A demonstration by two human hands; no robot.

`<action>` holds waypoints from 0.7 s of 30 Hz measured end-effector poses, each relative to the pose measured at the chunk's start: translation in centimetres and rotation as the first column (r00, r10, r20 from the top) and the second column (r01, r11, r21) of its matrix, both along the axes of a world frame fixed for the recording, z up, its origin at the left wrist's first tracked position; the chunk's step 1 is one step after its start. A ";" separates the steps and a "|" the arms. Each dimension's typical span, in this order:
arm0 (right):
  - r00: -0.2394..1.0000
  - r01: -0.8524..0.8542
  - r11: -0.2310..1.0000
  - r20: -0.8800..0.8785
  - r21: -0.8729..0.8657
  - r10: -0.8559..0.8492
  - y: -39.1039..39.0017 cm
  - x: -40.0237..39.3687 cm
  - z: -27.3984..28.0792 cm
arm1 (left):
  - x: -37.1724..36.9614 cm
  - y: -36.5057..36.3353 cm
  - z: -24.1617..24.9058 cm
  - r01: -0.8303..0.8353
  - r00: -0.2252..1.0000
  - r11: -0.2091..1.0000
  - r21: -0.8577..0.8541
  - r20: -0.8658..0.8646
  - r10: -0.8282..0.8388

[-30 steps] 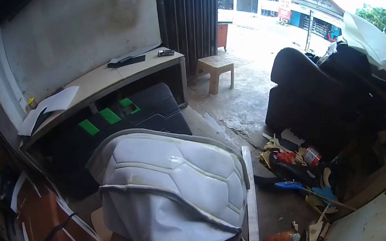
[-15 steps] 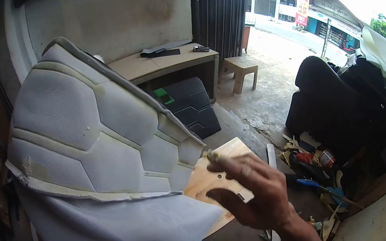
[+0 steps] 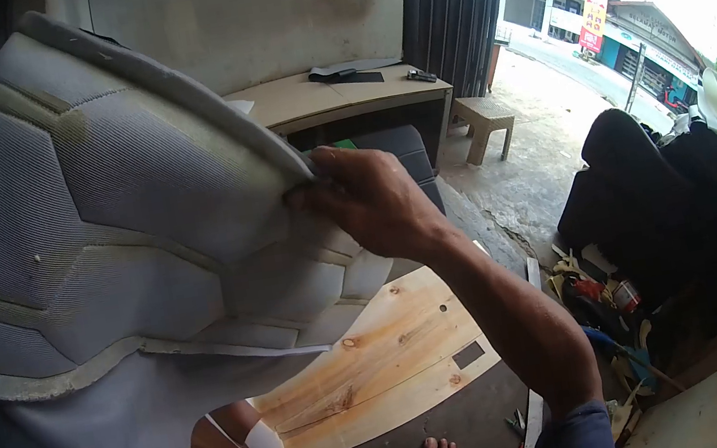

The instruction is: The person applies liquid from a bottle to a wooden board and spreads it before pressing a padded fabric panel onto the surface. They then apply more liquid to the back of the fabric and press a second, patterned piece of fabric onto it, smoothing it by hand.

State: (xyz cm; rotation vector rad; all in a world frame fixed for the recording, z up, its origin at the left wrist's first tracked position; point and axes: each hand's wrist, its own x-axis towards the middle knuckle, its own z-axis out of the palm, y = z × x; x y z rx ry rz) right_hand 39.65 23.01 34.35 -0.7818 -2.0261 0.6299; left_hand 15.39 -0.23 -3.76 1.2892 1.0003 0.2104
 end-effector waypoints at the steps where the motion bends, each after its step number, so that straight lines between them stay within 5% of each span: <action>1: 0.999 0.037 0.999 0.030 -0.016 -0.037 -0.2 0.9 1.5 | -1.6 0.0 -0.5 0.005 1.000 1.000 0.004 -0.018 -0.005; 6: 0.835 0.279 0.933 0.423 0.225 -0.352 -1.8 4.6 9.4 | -3.5 0.2 -2.7 0.084 0.995 0.996 0.019 -0.061 -0.082; 10: 0.688 0.286 0.921 0.613 0.265 -0.389 -1.9 7.0 13.3 | -5.7 2.4 -3.5 0.163 0.983 0.982 0.092 -0.105 -0.153; 11: 0.738 0.307 0.938 0.582 0.160 -0.341 -2.0 7.9 14.7 | -7.1 3.3 -3.8 0.170 0.980 0.978 0.117 -0.125 -0.156; 13: 0.352 0.218 0.809 0.729 0.546 -0.587 -3.0 7.6 17.5 | -10.7 5.7 -3.8 0.184 0.975 0.969 0.163 -0.155 -0.159; 14: 0.349 0.356 0.849 0.787 0.390 -0.508 -5.0 7.1 19.5 | -12.4 6.7 -3.8 0.180 0.972 0.966 0.184 -0.183 -0.146; 21: 0.297 0.359 0.915 0.907 0.183 -0.298 -6.4 9.8 15.3 | -33.0 11.4 2.6 -0.019 0.857 0.904 0.427 -0.459 0.235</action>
